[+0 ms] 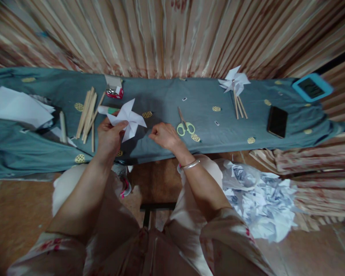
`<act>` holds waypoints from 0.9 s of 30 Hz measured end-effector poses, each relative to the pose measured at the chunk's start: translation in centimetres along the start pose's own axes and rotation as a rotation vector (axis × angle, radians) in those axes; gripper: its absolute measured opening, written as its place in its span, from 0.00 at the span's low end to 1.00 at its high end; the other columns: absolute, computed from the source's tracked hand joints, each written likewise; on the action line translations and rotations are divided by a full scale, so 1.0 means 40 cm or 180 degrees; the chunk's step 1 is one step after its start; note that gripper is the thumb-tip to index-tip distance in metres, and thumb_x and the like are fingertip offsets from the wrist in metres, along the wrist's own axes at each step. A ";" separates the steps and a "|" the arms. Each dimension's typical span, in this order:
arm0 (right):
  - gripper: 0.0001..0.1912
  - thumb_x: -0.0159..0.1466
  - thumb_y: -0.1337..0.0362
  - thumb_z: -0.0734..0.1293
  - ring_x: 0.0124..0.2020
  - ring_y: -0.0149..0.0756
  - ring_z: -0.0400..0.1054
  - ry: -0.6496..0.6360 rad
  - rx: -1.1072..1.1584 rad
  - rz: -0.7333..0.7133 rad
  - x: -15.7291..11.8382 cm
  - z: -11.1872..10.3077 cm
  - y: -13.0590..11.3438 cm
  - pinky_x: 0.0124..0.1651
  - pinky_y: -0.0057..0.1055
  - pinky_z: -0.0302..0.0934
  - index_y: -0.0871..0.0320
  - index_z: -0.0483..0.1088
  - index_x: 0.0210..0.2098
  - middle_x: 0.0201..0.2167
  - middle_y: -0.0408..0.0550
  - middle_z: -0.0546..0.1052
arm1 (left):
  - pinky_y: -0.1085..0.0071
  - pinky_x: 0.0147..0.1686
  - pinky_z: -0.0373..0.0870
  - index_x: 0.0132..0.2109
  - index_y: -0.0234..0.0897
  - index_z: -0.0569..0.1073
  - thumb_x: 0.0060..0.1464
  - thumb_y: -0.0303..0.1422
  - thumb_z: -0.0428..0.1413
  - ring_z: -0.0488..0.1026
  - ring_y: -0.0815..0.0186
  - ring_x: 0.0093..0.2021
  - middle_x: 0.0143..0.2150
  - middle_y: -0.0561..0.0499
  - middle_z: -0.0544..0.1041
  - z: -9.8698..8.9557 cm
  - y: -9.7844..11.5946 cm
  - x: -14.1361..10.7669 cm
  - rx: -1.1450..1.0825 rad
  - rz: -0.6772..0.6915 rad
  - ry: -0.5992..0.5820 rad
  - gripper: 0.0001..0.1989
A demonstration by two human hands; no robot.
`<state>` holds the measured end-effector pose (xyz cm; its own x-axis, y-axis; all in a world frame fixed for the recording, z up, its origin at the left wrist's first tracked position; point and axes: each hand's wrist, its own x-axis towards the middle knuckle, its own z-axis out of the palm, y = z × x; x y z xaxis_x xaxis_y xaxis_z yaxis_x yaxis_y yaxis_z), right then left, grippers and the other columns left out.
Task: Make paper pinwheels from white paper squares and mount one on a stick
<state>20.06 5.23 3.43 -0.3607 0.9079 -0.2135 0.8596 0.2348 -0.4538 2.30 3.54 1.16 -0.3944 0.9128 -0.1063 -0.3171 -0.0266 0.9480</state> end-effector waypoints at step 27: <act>0.11 0.67 0.63 0.63 0.37 0.35 0.74 0.0221 0.0034 -0.0318 -0.010 0.001 0.009 0.40 0.29 0.58 0.57 0.79 0.39 0.36 0.47 0.82 | 0.70 0.33 0.72 0.34 0.39 0.74 0.36 0.28 0.65 0.75 0.66 0.31 0.29 0.54 0.77 0.003 -0.001 -0.002 -0.0158 0.0019 -0.0097 0.14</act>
<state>20.48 4.95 3.32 -0.4183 0.9021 -0.1066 0.8166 0.3220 -0.4790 2.46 3.53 1.17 -0.3701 0.9245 -0.0909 -0.3575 -0.0514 0.9325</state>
